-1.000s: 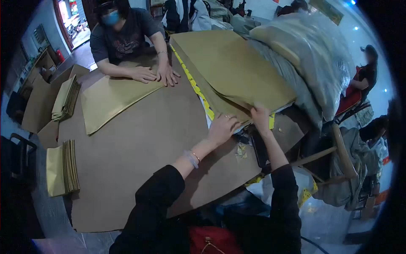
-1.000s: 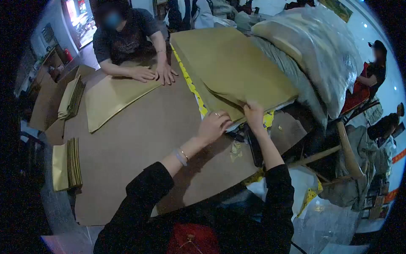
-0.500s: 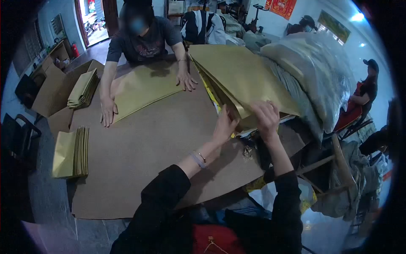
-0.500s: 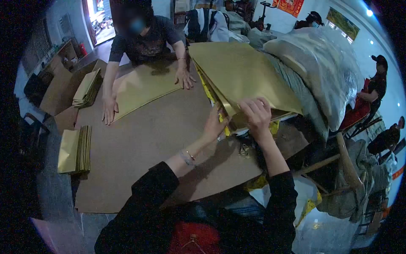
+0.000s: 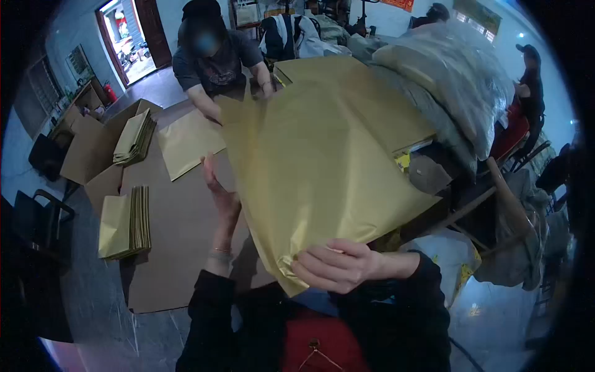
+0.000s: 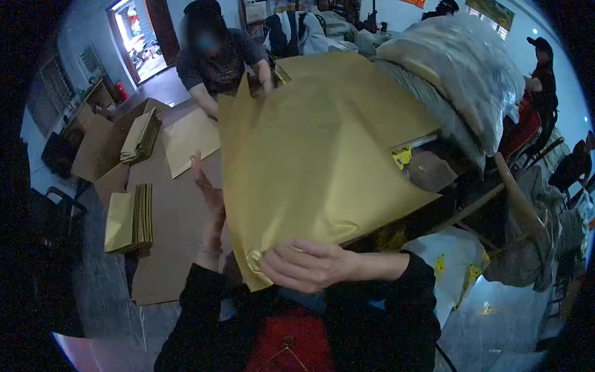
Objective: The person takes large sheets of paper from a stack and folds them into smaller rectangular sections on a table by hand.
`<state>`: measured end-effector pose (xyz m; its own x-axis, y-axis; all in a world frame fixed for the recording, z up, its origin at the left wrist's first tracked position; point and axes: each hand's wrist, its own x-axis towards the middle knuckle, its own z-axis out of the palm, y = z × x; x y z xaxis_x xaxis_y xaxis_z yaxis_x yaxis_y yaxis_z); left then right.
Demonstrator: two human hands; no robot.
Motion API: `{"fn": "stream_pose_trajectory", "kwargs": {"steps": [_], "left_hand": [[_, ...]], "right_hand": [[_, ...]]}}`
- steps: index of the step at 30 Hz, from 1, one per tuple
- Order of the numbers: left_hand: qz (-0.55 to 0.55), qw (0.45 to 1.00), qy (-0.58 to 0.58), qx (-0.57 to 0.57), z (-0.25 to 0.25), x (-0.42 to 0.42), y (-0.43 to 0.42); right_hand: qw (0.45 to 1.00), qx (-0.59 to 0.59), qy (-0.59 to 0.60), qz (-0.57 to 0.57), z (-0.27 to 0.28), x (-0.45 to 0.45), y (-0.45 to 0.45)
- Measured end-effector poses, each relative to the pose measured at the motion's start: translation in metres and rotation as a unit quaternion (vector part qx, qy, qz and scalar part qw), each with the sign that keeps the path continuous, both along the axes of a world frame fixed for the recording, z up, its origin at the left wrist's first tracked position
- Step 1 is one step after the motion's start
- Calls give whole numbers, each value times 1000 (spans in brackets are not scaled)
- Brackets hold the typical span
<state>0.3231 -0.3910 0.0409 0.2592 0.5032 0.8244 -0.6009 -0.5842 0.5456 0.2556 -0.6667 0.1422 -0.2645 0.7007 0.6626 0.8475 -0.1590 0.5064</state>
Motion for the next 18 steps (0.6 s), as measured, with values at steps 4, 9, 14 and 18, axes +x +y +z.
{"fn": "stream_pose_trajectory", "kwargs": {"steps": [4, 9, 14, 18], "left_hand": [[58, 926, 119, 355, 20, -81, 45], [-137, 834, 268, 463, 22, -145, 51], [-177, 847, 289, 410, 12, -166, 41], [-260, 836, 281, 394, 14, -173, 52]], "right_hand": [[993, -14, 83, 88, 2, -34, 15], [978, -50, 152, 133, 10, -74, 25], [982, -89, 137, 98, 20, -106, 28], [978, -142, 122, 89, 34, -118, 21]]}}
